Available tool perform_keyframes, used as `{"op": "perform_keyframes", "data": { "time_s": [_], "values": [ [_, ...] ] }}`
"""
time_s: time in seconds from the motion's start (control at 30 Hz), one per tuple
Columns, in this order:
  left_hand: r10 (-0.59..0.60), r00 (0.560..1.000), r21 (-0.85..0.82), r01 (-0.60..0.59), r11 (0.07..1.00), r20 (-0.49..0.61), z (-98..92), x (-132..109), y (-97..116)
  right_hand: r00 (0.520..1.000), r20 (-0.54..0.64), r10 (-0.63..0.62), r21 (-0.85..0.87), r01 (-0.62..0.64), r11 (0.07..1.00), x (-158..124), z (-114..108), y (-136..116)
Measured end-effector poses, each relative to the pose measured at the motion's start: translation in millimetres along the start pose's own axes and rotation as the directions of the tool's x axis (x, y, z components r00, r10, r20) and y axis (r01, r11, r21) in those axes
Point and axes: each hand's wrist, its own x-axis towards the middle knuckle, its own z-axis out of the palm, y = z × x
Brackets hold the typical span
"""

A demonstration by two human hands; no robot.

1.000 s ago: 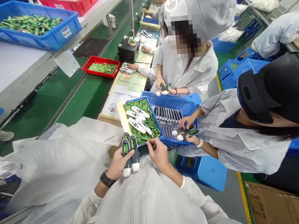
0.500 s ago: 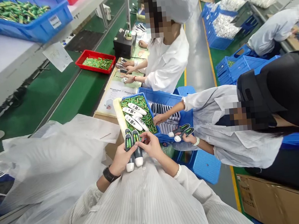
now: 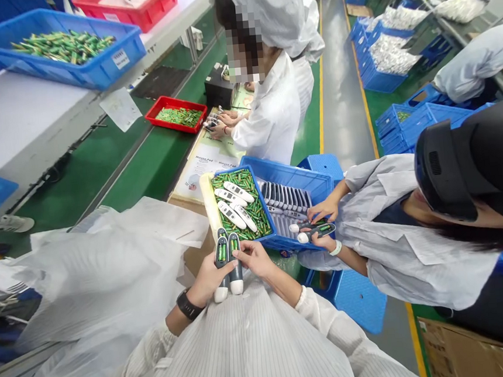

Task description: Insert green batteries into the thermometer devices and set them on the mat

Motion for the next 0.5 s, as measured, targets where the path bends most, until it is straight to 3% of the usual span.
{"op": "perform_keyframes", "data": {
  "time_s": [0.17,0.3,0.4,0.5],
  "values": [
    [-0.003,1.0,-0.07,0.001,0.998,-0.031,-6.4,3,-15,0.995,0.028,-0.094,-0.123,0.097,0.988,8,13,3],
    [-0.062,0.992,-0.221,0.037,0.975,-0.107,-17.5,19,-27,0.989,0.007,-0.148,-0.168,0.147,0.975,34,21,7],
    [-0.099,0.971,-0.277,0.036,0.96,-0.217,-45.5,42,-17,0.983,-0.12,-0.139,-0.154,0.119,0.981,53,24,6],
    [-0.024,0.951,-0.178,-0.033,0.984,-0.308,-95.2,85,9,0.976,-0.159,-0.146,-0.164,0.119,0.979,60,22,7]
  ]
}}
